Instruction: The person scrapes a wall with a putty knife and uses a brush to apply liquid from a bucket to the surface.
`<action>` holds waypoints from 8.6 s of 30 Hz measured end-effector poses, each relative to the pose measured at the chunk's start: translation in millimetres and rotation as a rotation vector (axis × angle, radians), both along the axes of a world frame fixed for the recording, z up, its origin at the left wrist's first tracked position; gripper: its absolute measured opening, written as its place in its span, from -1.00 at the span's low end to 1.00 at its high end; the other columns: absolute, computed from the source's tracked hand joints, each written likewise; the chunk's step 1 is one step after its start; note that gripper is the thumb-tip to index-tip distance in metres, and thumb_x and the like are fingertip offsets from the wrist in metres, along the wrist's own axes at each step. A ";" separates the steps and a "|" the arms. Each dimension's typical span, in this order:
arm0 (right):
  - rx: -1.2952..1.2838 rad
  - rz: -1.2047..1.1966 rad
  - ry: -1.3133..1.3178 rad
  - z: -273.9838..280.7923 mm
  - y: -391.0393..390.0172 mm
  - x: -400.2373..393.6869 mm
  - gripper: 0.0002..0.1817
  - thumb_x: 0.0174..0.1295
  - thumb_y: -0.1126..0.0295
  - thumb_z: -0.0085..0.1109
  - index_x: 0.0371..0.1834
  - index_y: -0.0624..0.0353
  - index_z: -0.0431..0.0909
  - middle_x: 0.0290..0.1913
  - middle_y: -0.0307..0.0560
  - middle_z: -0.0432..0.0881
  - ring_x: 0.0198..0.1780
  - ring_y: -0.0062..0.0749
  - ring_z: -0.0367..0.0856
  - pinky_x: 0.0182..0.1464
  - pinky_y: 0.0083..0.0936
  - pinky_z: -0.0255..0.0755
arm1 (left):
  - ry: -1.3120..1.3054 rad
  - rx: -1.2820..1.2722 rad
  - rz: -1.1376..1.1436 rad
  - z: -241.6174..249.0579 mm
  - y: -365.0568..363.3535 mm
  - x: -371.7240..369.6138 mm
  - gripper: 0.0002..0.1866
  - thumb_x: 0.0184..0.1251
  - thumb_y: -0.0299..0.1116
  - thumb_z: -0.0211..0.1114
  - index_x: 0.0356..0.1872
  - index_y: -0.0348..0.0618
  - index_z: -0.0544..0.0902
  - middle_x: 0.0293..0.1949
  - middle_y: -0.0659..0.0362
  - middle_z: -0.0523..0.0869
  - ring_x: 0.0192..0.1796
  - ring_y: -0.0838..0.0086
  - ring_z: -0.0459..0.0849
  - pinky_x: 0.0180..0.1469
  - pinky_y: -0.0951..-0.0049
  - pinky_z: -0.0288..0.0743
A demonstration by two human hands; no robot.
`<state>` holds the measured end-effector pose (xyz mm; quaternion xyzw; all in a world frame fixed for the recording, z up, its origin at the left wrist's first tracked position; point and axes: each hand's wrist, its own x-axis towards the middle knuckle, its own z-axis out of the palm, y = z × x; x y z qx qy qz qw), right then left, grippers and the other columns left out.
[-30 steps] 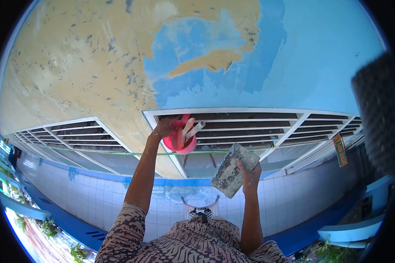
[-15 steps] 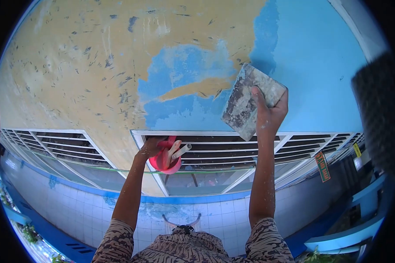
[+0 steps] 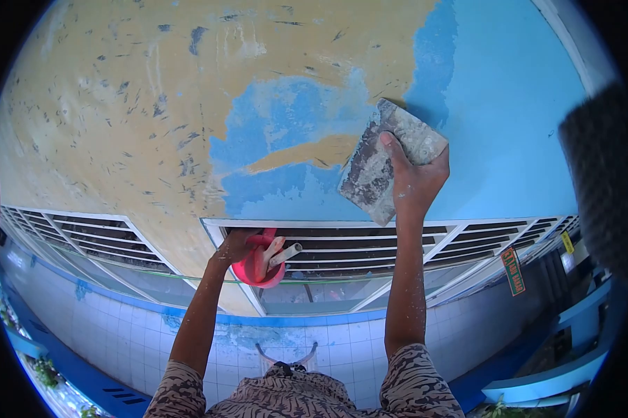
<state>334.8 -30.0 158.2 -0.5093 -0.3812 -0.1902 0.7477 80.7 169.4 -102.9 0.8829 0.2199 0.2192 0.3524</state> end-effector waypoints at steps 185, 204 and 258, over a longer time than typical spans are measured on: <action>-0.456 -0.121 -0.686 66.3 -2.8 9.1 -0.56 0.05 0.21 0.55 -0.12 0.22 0.62 -0.23 0.06 0.78 -0.26 -0.32 0.80 -0.15 -0.37 0.68 | -0.051 0.182 0.078 -12.4 -2.4 -2.4 -0.43 0.01 -0.58 0.33 0.18 -0.09 0.62 0.11 -0.12 0.67 0.20 -0.03 0.60 0.25 0.17 0.48; -0.522 -0.140 -0.537 93.4 -16.6 -0.2 -0.35 0.01 0.04 0.54 -0.03 0.36 0.56 -0.25 0.22 0.75 -0.22 -0.01 0.79 -0.09 -0.24 0.64 | -0.069 0.188 0.039 -24.4 10.0 -0.3 -0.42 0.01 -0.57 0.33 0.19 -0.11 0.61 0.14 -0.14 0.65 0.21 -0.04 0.59 0.27 0.17 0.46; -0.443 -0.152 -0.554 57.1 1.4 -22.9 -0.45 0.00 0.07 0.56 -0.10 0.24 0.61 -0.25 0.01 0.78 -0.24 -0.27 0.81 -0.17 -0.39 0.68 | -0.022 0.125 0.051 -21.5 1.6 -1.9 -0.39 0.05 -0.57 0.32 0.24 -0.04 0.58 0.11 -0.12 0.67 0.18 -0.02 0.62 0.23 0.18 0.51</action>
